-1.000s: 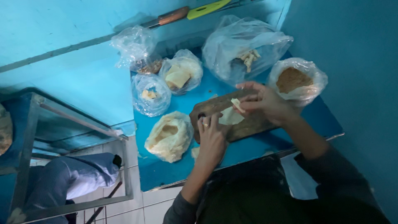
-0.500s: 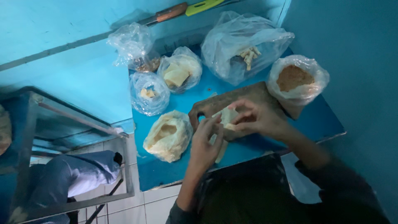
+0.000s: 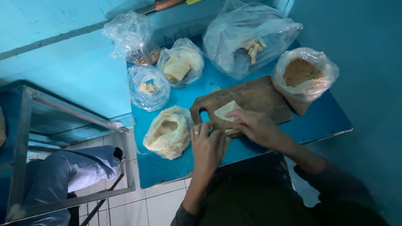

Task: The person sits at a blue table and wraps small square dough wrappers one at a time. They place filling from a plastic bag onto a wrapper on a wooden cutting board, fold the wrapper over the filling by hand, and put the folded piece into a plastic bag with other finished pieces.

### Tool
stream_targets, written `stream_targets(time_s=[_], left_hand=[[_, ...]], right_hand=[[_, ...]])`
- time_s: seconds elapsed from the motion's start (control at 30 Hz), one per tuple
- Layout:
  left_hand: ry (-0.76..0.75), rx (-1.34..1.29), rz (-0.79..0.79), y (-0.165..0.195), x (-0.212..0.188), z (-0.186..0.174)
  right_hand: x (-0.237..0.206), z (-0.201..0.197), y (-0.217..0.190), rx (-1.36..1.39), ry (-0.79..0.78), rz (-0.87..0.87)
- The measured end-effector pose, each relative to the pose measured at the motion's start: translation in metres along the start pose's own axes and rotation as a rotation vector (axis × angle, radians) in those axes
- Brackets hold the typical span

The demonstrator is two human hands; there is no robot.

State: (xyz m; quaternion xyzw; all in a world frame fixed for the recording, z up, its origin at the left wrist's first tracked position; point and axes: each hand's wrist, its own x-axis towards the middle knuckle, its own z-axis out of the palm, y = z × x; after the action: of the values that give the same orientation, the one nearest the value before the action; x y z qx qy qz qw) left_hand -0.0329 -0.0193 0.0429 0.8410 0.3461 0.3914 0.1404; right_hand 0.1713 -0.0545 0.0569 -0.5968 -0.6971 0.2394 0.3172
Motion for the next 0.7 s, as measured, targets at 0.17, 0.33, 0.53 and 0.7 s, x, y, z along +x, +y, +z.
stream_targets(time_s=[0.17, 0.33, 0.53, 0.7], left_hand=[[0.026, -0.009, -0.03, 0.003, -0.003, 0.004], [0.021, 0.038, 0.012, 0.008, -0.009, 0.012], [-0.003, 0.187, 0.084, 0.006, -0.024, 0.018], [-0.014, 0.281, 0.122, 0.004, -0.034, 0.022]], right_hand=[[-0.002, -0.009, 0.001, -0.065, -0.001, -0.045], [0.002, 0.002, 0.0, -0.154, -0.018, -0.084], [0.013, 0.001, 0.006, -0.065, -0.078, -0.012], [0.019, -0.005, 0.002, -0.076, -0.12, -0.038]])
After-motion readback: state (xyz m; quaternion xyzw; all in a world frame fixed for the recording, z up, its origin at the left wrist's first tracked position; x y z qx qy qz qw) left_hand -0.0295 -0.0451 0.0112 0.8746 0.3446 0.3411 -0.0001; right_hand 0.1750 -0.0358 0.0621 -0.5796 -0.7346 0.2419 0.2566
